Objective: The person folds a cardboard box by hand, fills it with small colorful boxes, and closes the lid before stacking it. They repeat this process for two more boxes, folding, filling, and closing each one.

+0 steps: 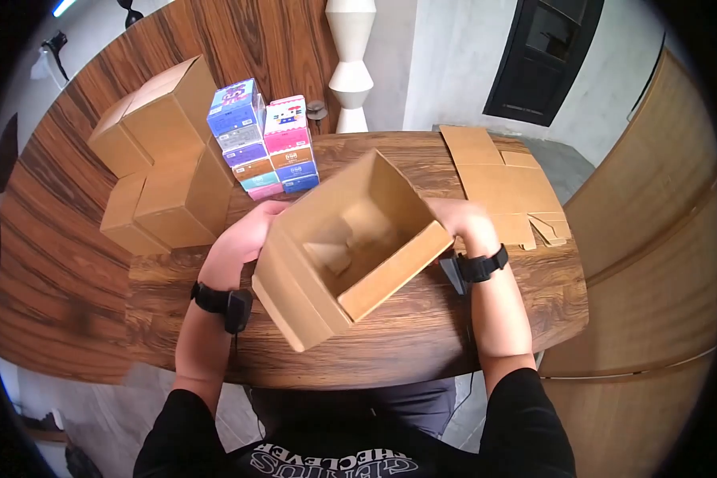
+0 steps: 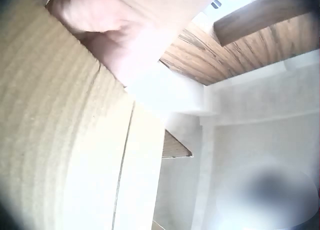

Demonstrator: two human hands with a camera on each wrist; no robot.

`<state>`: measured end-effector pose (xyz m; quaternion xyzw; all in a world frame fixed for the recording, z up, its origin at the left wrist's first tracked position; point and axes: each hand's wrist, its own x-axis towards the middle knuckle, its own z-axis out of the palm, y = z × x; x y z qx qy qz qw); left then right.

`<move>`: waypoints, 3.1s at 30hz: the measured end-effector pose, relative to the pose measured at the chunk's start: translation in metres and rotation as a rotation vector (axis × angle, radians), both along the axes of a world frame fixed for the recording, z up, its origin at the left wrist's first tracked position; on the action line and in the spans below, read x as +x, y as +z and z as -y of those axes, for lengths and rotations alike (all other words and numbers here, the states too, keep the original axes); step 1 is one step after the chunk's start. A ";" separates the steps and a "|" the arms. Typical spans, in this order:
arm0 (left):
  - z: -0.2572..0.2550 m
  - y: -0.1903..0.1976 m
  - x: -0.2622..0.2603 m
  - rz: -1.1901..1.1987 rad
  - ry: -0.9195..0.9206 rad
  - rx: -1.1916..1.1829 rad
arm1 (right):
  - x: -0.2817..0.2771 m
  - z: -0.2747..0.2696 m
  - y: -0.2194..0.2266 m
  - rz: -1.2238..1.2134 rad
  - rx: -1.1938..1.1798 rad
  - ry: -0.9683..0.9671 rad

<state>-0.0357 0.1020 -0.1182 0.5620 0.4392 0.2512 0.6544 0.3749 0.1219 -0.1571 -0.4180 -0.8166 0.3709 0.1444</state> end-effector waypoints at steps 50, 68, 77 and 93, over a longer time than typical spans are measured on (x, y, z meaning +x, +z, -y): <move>0.059 0.056 0.013 -0.565 -0.138 0.826 | -0.131 -0.058 0.125 -0.271 0.201 -0.115; -0.032 -0.005 -0.016 -0.164 0.261 0.191 | -0.194 -0.128 0.022 -0.441 0.236 -0.016; -0.044 -0.049 -0.009 0.046 0.224 0.151 | -0.169 -0.144 0.023 -0.592 -0.110 -0.075; -0.038 -0.044 -0.007 0.021 0.199 0.228 | -0.170 -0.168 0.076 -0.531 -0.914 -0.304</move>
